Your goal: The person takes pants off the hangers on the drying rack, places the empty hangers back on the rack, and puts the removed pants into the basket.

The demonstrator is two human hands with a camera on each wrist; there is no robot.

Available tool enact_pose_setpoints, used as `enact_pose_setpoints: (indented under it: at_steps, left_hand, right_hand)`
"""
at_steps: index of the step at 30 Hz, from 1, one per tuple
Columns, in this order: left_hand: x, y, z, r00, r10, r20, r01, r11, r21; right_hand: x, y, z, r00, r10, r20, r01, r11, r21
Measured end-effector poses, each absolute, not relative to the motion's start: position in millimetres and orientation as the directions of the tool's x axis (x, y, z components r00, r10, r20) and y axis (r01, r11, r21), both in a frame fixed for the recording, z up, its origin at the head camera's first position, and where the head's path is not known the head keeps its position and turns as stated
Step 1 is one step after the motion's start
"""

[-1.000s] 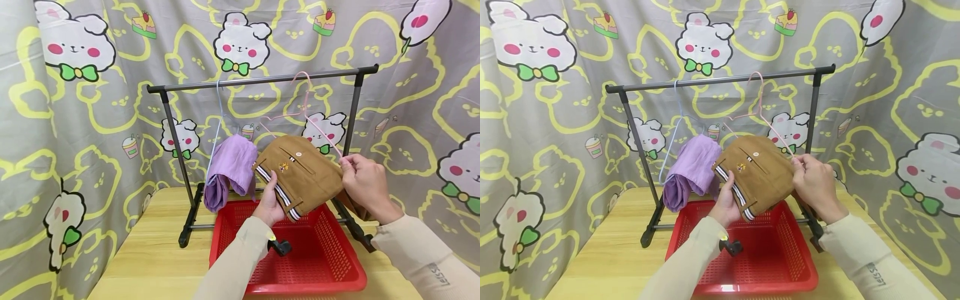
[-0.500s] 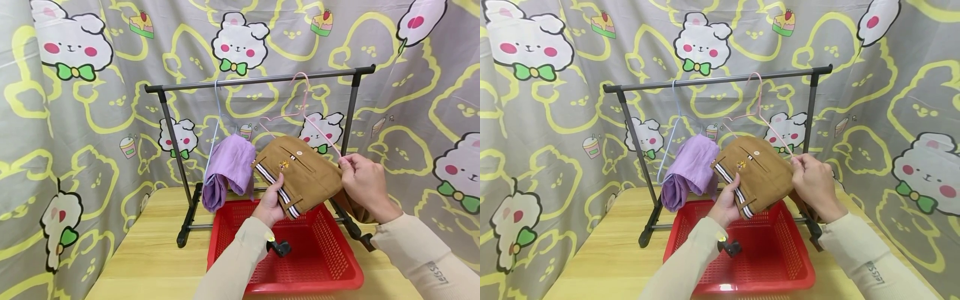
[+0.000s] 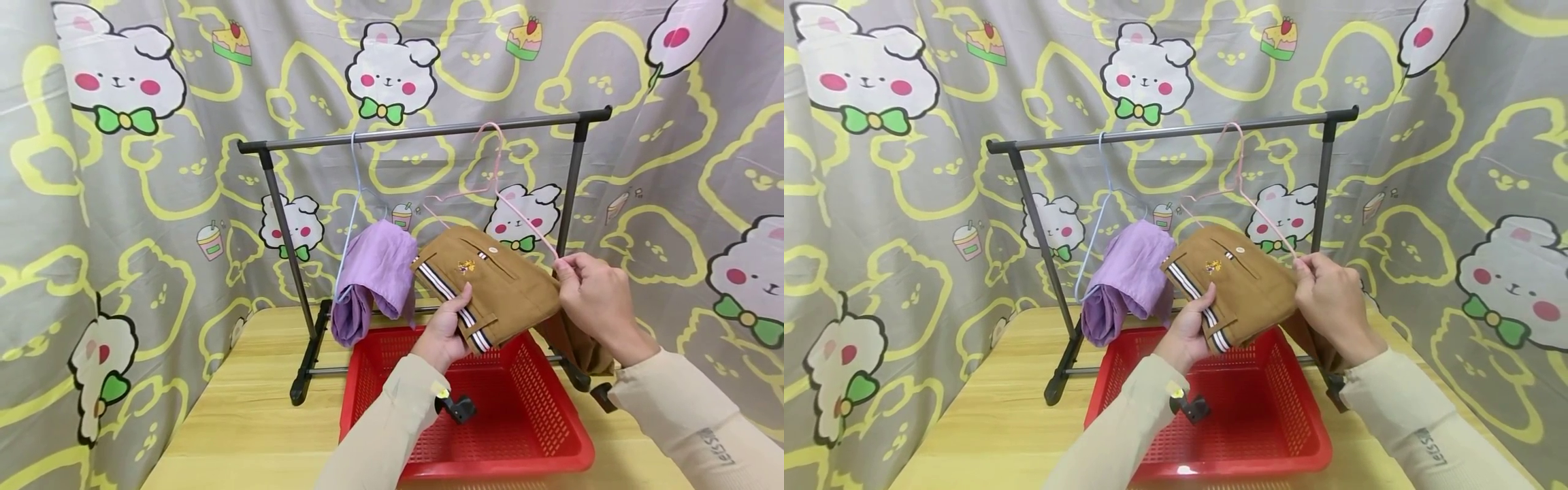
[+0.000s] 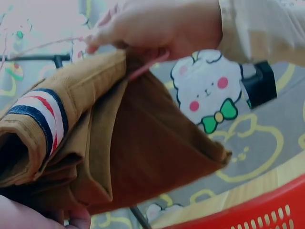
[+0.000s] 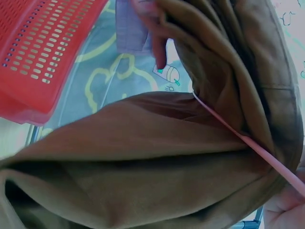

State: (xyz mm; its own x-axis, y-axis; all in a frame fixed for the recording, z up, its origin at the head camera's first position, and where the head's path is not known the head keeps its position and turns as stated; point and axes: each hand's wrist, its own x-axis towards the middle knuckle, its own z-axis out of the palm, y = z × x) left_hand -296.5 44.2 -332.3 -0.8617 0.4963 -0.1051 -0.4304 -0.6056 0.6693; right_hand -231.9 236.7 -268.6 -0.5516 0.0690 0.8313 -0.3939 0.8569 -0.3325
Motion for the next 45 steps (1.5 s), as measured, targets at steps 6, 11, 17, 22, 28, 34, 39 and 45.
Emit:
enact_pose_setpoints:
  at_steps: [6,11,17,22,28,34,39,45]
  left_hand:
    - [-291,48,-319,-0.878,0.455,-0.146,-0.430,-0.620,0.657]
    - [-289,49,-312,-0.887,0.447,-0.120,-0.412,-0.644,0.645]
    - [-289,50,-304,-0.893,0.439,-0.099,-0.407,-0.696,0.591]
    - [-289,53,-299,-0.898,0.432,-0.085,-0.401,-0.722,0.564]
    - [-290,54,-294,-0.900,0.433,-0.047,-0.386,-0.744,0.545]
    - [-290,52,-289,-0.899,0.439,-0.007,-0.368,-0.746,0.555]
    - [-290,50,-286,-0.894,0.447,-0.008,-0.383,-0.757,0.529]
    - [-290,48,-285,-0.885,0.466,-0.002,-0.401,-0.759,0.513]
  right_hand:
    - [-233,238,-272,-0.534,0.039,0.845,-0.406,0.865,-0.296]
    - [-234,238,-274,-0.526,0.032,0.850,-0.409,0.866,-0.286]
    - [-235,236,-273,-0.518,0.025,0.855,-0.413,0.868,-0.276]
    - [-235,238,-272,-0.530,0.029,0.848,-0.402,0.872,-0.281]
    - [-234,238,-274,-0.547,0.033,0.837,-0.394,0.871,-0.292]
    - [-234,238,-274,-0.551,0.037,0.833,-0.394,0.869,-0.299]
    - [-232,237,-273,-0.565,0.048,0.824,-0.385,0.867,-0.315]
    - [-229,235,-271,-0.599,0.063,0.798,-0.383,0.853,-0.354]
